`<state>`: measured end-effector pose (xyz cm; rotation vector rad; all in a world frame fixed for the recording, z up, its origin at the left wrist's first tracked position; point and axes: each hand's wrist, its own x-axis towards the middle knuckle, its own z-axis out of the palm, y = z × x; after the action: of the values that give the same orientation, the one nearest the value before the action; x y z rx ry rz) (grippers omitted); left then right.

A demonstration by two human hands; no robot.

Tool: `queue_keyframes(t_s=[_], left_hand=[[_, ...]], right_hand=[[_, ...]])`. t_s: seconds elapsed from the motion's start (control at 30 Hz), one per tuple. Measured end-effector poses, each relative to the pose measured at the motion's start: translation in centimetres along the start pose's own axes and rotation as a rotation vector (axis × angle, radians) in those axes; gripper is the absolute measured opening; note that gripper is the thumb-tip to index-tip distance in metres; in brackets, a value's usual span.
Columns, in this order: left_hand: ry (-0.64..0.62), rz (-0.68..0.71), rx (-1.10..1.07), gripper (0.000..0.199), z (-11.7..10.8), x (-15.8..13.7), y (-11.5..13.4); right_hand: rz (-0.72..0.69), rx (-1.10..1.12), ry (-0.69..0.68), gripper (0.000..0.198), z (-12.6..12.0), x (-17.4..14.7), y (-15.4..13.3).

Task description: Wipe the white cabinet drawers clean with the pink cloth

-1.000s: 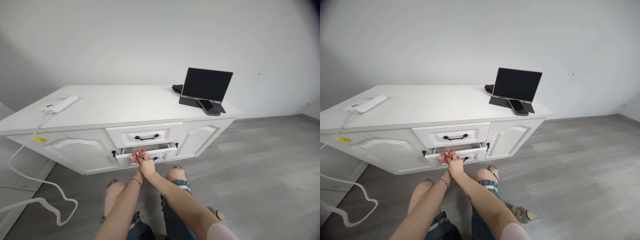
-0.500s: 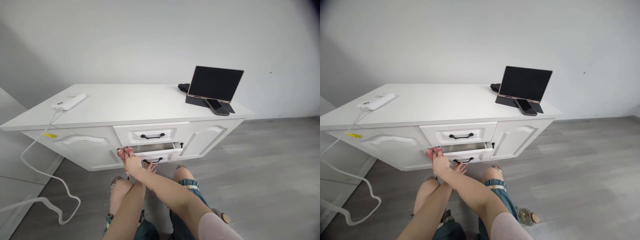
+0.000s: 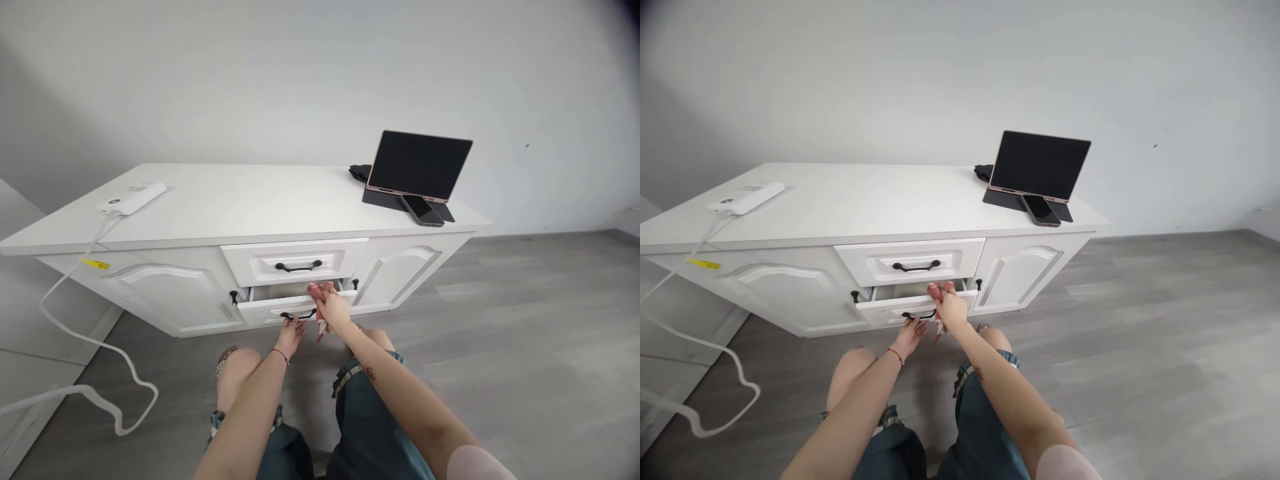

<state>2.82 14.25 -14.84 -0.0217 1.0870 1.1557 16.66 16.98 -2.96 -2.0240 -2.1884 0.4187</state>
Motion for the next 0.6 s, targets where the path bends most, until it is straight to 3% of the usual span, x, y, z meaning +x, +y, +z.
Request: queue_keyframes(t_s=[0.3, 0.6], left_hand=[[0.023, -0.036, 0.117, 0.021, -1.3, -1.6, 0.8], [0.063, -0.179, 0.234, 0.009, -3.0, -3.7, 0.5]], right_hand=[[0.152, 0.037, 0.065, 0.036, -2.0, -0.5, 7.3], [0.15, 0.058, -0.013, 0.038, -3.1, -3.0, 9.2]])
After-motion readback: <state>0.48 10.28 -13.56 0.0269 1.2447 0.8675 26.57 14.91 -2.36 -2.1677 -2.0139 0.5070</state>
